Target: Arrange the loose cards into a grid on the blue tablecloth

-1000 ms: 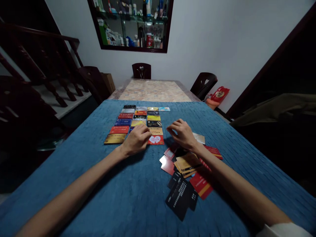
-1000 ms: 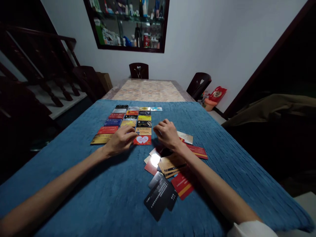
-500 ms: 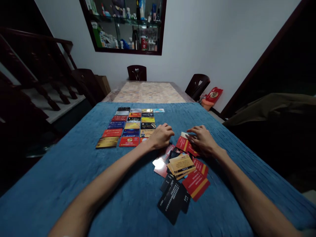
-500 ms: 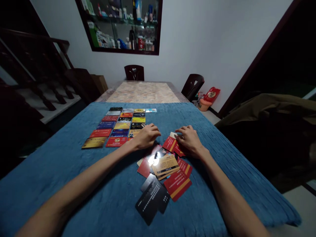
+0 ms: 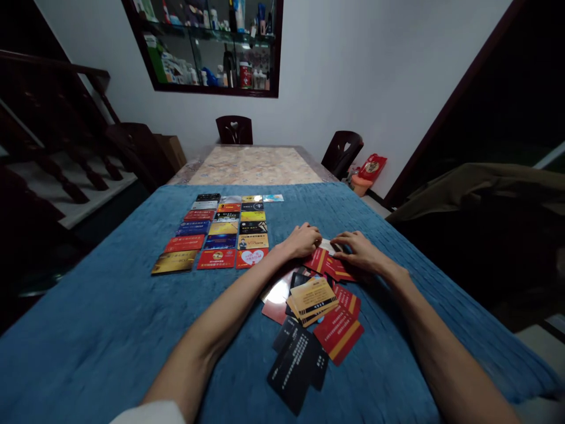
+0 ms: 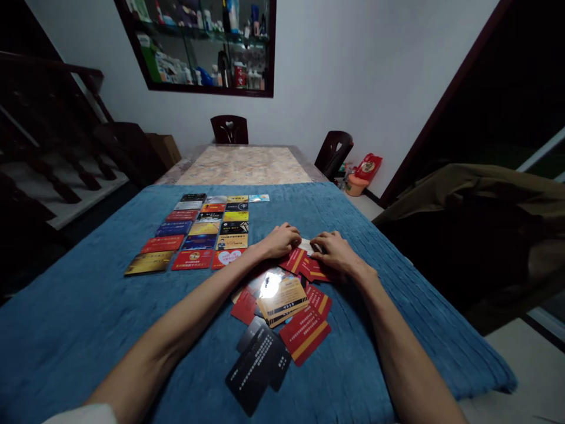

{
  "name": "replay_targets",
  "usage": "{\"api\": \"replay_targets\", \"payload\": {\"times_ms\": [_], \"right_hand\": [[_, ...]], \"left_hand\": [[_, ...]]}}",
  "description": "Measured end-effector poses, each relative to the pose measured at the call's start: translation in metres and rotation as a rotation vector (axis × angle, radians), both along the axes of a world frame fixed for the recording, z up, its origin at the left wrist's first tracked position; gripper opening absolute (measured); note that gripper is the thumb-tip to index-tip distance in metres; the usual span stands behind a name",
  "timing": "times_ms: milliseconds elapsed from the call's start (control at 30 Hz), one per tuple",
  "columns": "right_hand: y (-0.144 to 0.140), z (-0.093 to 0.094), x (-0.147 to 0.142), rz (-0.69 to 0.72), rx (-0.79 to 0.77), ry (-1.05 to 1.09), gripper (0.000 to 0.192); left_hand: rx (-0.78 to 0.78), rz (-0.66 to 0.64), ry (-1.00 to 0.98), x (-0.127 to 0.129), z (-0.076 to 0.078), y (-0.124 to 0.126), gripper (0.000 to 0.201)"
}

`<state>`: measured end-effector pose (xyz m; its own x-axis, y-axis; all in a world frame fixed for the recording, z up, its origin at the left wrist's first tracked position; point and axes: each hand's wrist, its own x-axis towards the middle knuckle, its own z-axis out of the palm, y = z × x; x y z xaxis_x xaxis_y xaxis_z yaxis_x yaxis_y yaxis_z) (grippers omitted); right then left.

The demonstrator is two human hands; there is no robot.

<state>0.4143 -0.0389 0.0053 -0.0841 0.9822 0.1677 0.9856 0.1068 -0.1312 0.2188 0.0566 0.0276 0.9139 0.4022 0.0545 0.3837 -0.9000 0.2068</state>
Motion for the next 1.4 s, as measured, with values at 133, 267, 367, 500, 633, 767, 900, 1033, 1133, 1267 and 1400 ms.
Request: {"api": "replay_targets", "payload": {"times_ms": [133, 267, 367, 500, 633, 767, 900, 1033, 1133, 1267, 1400], "right_hand": [[0.0, 0.003, 0.003, 0.069, -0.08, 0.027, 0.031], [0.0, 0.005, 0.004, 0.129, -0.039, 0.003, 0.028], [0.0, 0.003, 0.006, 0.187, 0.002, -0.003, 0.028], [0.0, 0.001, 0.01, 0.214, 0.073, 0.027, 0.031], [0.001, -0.002, 0.015, 0.197, 0.118, 0.061, 0.03], [0.004, -0.006, 0.022, 0.156, 0.154, 0.102, 0.03], [0.004, -0.005, 0.023, 0.108, 0.198, 0.139, 0.031], [0.001, 0.002, 0.014, 0.104, 0.191, 0.206, 0.032], [-0.003, 0.008, 0.006, 0.129, 0.159, 0.265, 0.03], [-0.007, 0.014, -0.003, 0.147, 0.113, 0.332, 0.028], [-0.008, 0.016, -0.007, 0.134, 0.135, 0.373, 0.031]], "left_hand": [[-0.006, -0.004, -0.017, -0.003, -0.002, 0.002, 0.026], [-0.003, -0.012, -0.013, -0.004, -0.003, 0.002, 0.025], [0.005, -0.002, -0.011, -0.003, -0.003, 0.002, 0.027], [0.016, 0.007, -0.028, -0.003, -0.005, 0.002, 0.027], [0.013, 0.009, -0.062, -0.003, -0.007, 0.004, 0.027], [0.027, 0.0, -0.106, -0.003, -0.008, 0.004, 0.028], [0.057, 0.015, -0.178, -0.003, -0.009, 0.005, 0.032], [0.096, 0.021, -0.242, -0.005, -0.01, 0.005, 0.036], [0.117, 0.001, -0.265, -0.006, -0.009, 0.006, 0.026], [0.137, -0.009, -0.285, -0.006, -0.006, 0.008, 0.023], [0.119, 0.01, -0.306, -0.007, -0.006, 0.012, 0.022]]}}
